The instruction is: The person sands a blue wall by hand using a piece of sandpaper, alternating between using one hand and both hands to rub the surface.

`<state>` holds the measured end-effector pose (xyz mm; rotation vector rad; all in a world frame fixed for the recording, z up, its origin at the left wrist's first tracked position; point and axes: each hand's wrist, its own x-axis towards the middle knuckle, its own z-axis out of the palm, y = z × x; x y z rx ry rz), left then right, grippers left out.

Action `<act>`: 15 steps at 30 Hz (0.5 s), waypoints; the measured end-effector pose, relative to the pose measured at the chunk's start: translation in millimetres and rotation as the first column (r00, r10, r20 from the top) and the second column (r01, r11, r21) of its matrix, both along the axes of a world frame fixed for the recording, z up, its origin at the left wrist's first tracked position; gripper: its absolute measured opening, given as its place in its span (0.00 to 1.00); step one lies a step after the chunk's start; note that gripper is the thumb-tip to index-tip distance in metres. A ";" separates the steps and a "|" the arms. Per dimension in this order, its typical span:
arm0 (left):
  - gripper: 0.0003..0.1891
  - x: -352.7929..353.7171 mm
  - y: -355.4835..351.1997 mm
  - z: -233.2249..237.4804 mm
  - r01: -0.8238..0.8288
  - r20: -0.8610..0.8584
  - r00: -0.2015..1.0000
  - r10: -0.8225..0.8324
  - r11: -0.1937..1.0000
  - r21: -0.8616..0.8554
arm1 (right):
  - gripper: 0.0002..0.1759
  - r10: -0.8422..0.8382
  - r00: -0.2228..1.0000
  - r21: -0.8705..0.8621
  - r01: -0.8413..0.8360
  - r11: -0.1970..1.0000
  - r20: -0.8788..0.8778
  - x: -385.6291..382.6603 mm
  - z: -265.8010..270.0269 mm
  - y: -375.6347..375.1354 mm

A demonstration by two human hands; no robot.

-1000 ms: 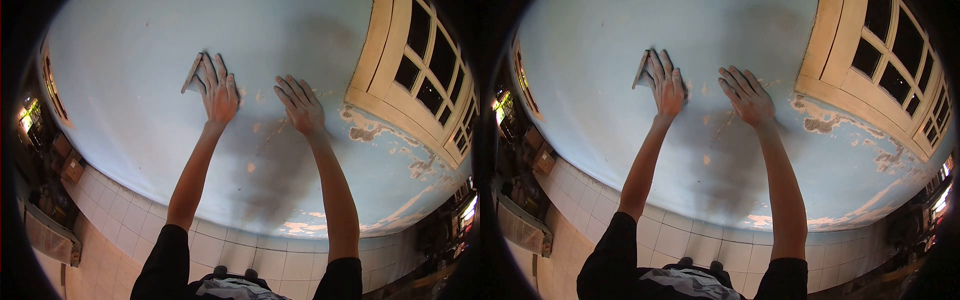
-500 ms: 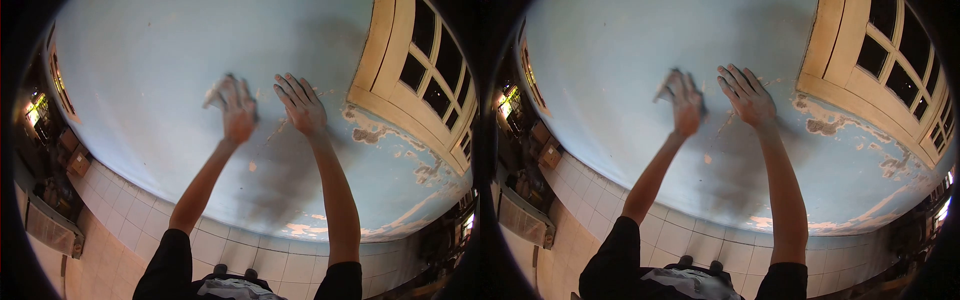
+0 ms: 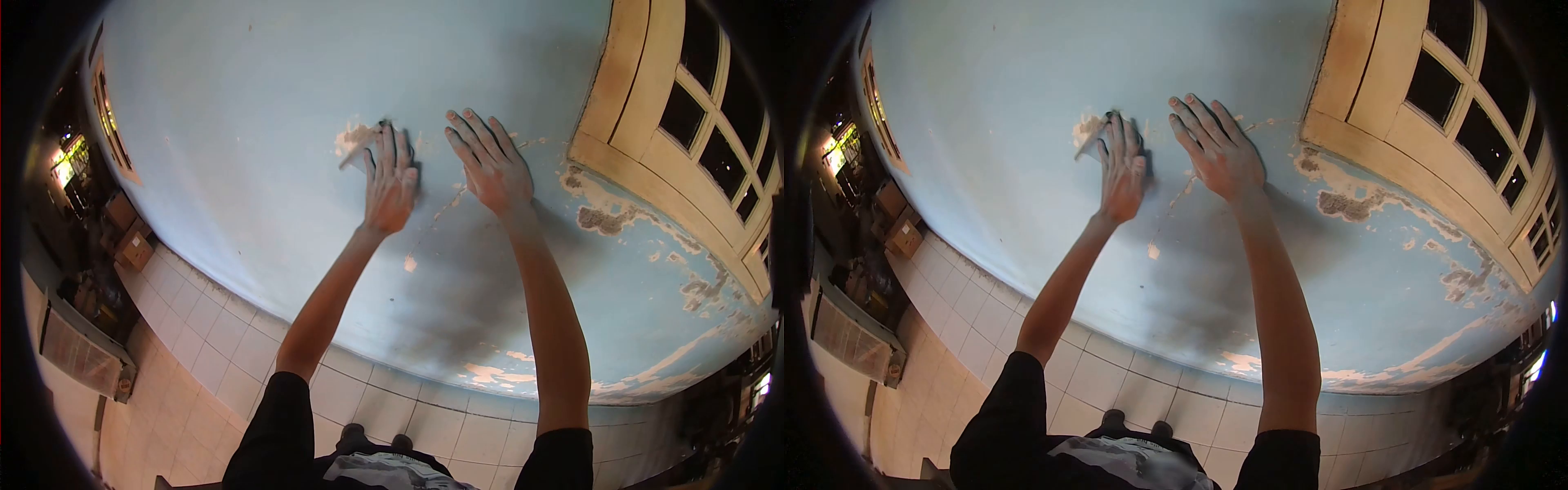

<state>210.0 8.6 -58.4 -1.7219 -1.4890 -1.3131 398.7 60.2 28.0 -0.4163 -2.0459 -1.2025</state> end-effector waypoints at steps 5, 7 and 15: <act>0.33 -77.6 2.5 44.9 -0.135 0.471 0.882 -0.019 0.948 0.290 | 0.26 -0.006 1.000 0.057 0.006 0.998 -0.006 -1.1 -1.7 6.3; 0.34 -65.0 3.8 37.2 -0.136 0.398 0.917 0.015 0.951 0.278 | 0.26 0.001 1.000 0.059 -0.001 0.998 -0.006 -1.3 -3.8 7.3; 0.35 -60.8 8.2 6.4 0.137 0.209 0.959 -0.193 0.957 0.257 | 0.27 -0.020 1.000 0.074 0.019 0.997 0.000 -1.5 -4.4 8.1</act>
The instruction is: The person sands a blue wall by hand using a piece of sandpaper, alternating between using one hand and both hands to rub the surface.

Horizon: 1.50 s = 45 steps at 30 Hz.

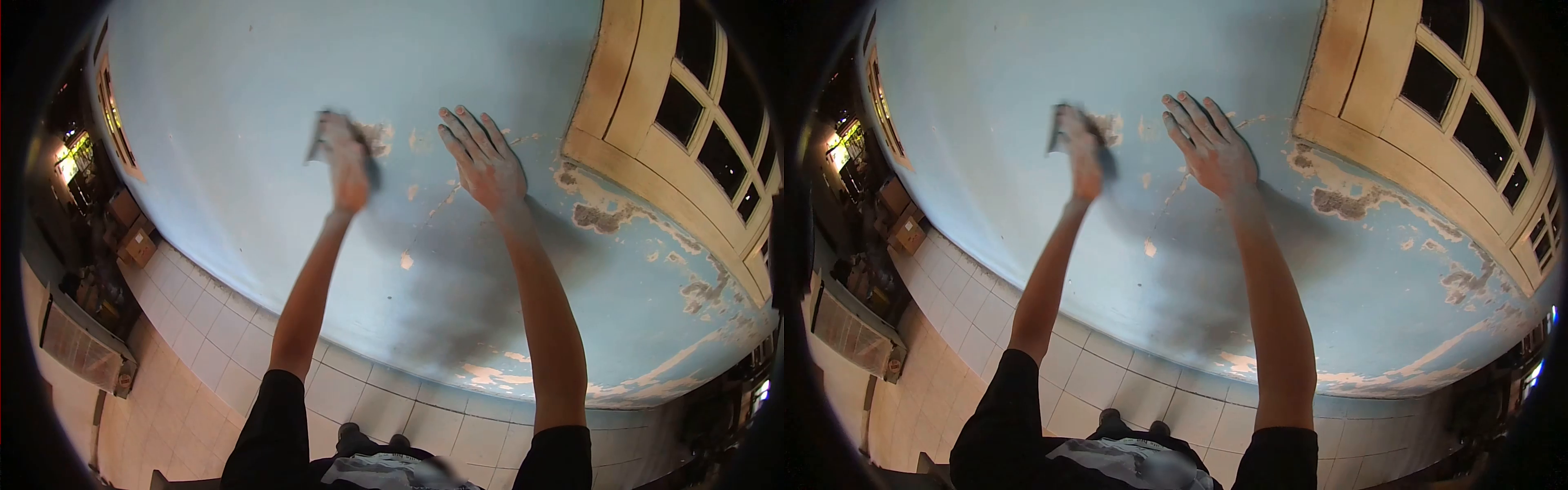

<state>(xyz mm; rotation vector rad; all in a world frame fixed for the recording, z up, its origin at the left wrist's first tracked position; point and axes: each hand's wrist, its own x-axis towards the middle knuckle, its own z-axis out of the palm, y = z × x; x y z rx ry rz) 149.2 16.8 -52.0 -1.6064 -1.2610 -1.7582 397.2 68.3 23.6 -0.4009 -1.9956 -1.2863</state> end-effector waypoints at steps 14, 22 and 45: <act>0.35 9.6 -6.1 18.3 -0.175 0.064 0.983 0.174 0.985 -0.004 | 0.25 -0.001 1.000 0.017 0.001 1.000 -0.004 -0.5 0.6 0.8; 0.31 28.0 -7.3 -11.4 -0.158 -0.311 0.945 0.099 0.973 -0.170 | 0.25 0.015 1.000 -0.050 -0.015 0.999 -0.002 1.7 0.7 -3.7; 0.26 20.3 -6.0 11.7 -0.335 -0.705 0.675 0.220 0.942 -0.027 | 0.23 0.027 0.999 -0.078 -0.030 0.997 -0.045 0.7 2.1 -8.3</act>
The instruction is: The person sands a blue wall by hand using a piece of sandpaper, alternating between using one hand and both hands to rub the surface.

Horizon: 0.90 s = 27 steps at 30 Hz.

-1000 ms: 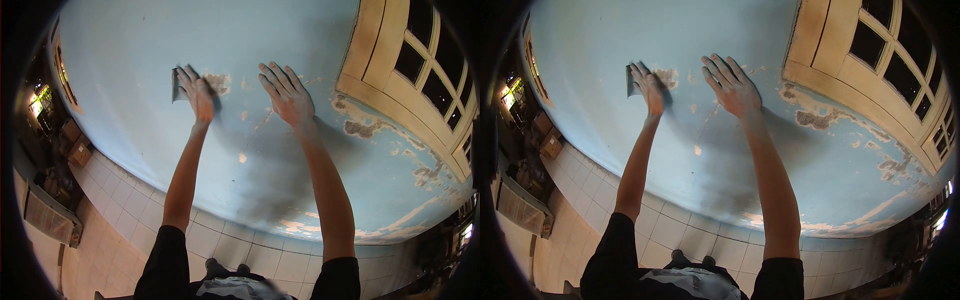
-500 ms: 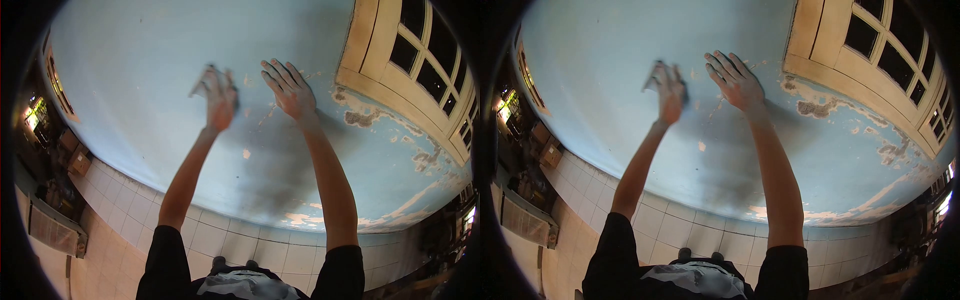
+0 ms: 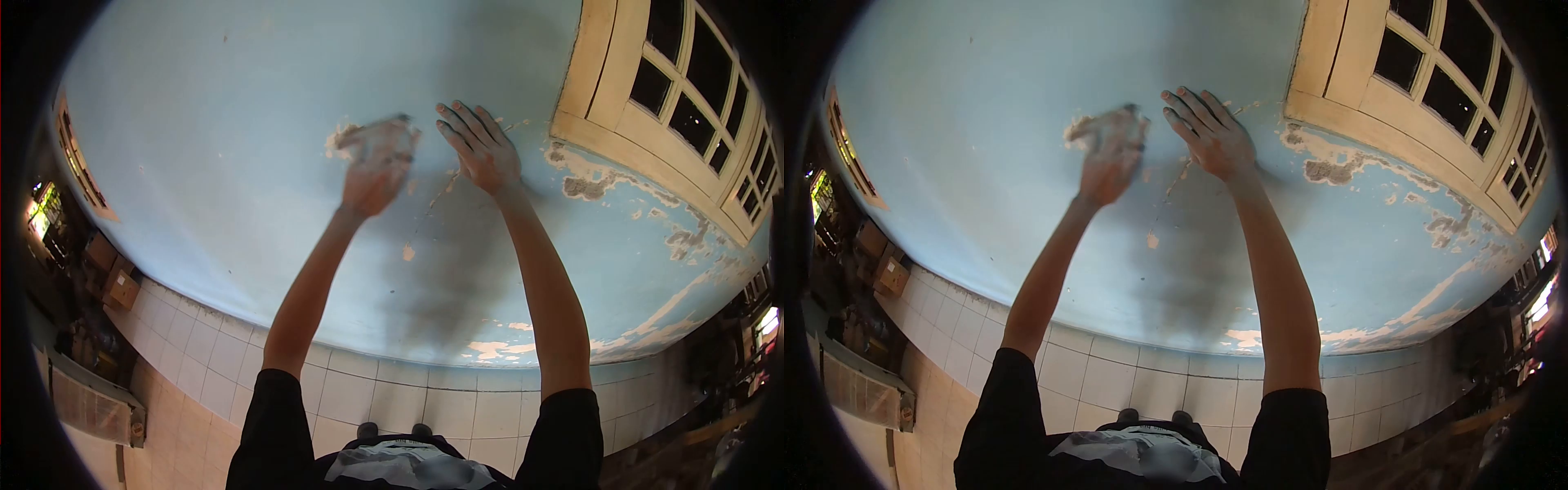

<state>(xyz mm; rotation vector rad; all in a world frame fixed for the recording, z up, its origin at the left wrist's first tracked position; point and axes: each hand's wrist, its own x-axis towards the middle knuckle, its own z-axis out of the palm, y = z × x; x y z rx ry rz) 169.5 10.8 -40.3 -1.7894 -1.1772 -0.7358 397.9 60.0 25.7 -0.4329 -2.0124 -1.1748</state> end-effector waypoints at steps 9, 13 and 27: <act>0.27 -16.3 -2.8 17.7 0.051 -0.113 0.993 -0.045 0.997 0.054 | 0.24 -0.009 1.000 -0.032 0.009 0.999 0.004 0.0 0.5 -2.6; 0.28 -46.8 -2.5 61.6 -0.006 0.281 0.956 -0.081 0.955 0.296 | 0.26 -0.012 1.000 -0.028 0.012 1.000 0.005 0.1 0.3 -2.2; 0.25 -54.9 -1.6 81.8 -0.085 0.314 0.949 -0.040 0.923 0.375 | 0.30 -0.047 0.989 -0.031 0.043 0.999 -0.140 -8.2 0.4 -5.9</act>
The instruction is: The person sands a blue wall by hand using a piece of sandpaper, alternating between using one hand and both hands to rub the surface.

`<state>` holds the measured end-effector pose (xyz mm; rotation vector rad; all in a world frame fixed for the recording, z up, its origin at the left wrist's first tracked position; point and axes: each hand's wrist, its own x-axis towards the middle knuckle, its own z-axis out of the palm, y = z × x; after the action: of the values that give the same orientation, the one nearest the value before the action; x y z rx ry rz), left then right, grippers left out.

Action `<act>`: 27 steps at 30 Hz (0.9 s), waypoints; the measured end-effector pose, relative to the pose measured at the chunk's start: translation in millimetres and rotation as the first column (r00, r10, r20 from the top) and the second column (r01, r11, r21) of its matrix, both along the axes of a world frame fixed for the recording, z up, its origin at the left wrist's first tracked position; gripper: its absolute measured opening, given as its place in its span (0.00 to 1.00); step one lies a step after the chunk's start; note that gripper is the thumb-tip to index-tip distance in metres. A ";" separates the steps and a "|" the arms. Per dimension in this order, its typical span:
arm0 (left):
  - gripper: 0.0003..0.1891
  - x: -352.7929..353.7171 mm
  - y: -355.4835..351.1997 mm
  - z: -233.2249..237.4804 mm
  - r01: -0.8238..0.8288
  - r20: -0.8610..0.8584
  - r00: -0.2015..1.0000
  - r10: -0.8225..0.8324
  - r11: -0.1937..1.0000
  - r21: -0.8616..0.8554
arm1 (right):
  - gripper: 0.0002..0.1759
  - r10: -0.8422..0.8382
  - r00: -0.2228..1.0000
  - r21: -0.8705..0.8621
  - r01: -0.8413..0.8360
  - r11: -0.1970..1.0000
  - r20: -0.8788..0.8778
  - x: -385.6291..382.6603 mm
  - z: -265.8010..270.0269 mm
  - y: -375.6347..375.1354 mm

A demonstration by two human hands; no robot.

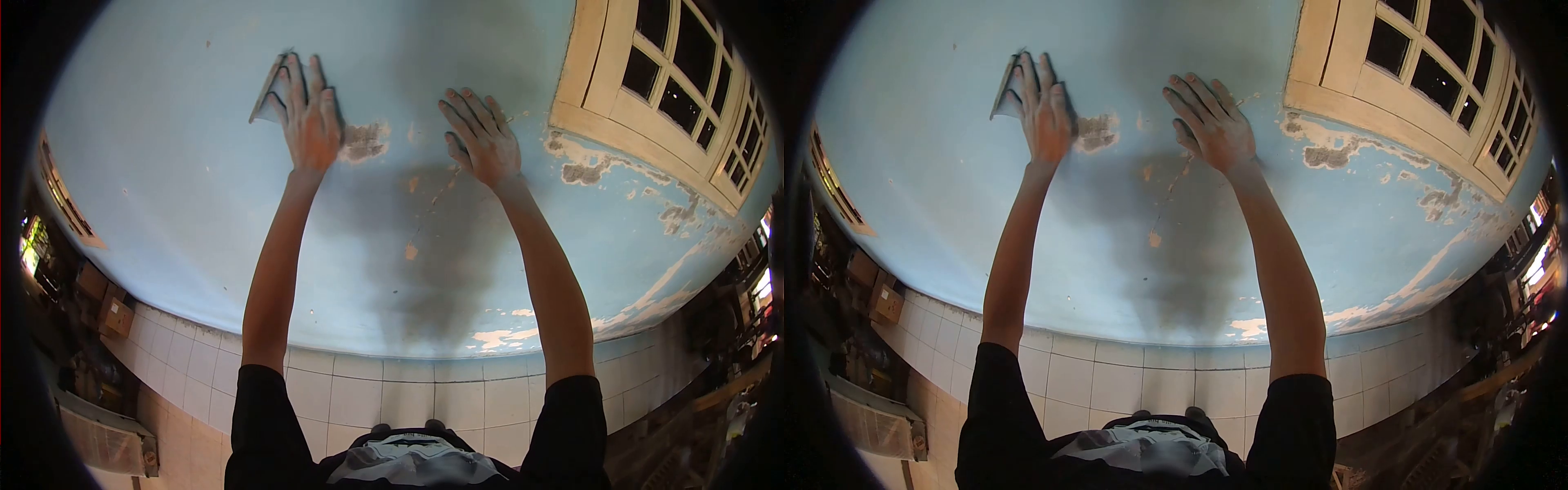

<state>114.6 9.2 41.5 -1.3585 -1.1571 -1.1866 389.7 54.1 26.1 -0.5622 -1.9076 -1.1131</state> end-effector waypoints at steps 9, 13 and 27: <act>0.25 7.5 6.2 -17.1 0.146 -0.256 0.945 -0.204 0.962 -0.229 | 0.35 -0.017 1.000 -0.068 0.017 0.998 0.001 -0.8 0.7 -5.6; 0.24 31.0 1.7 -13.2 0.031 -0.104 0.994 -0.035 0.999 -0.039 | 0.37 -0.042 0.999 -0.072 0.042 0.996 0.008 -0.5 0.7 -3.9; 0.26 46.2 3.6 -71.2 -0.088 -0.428 0.898 -0.097 0.915 -0.393 | 0.39 -0.084 0.996 -0.099 0.080 0.992 -0.036 -4.1 -4.6 -6.3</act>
<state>160.8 12.8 -29.8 -1.8302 -1.0951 -0.5966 385.5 47.9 21.5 -0.7177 -1.9270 -1.0568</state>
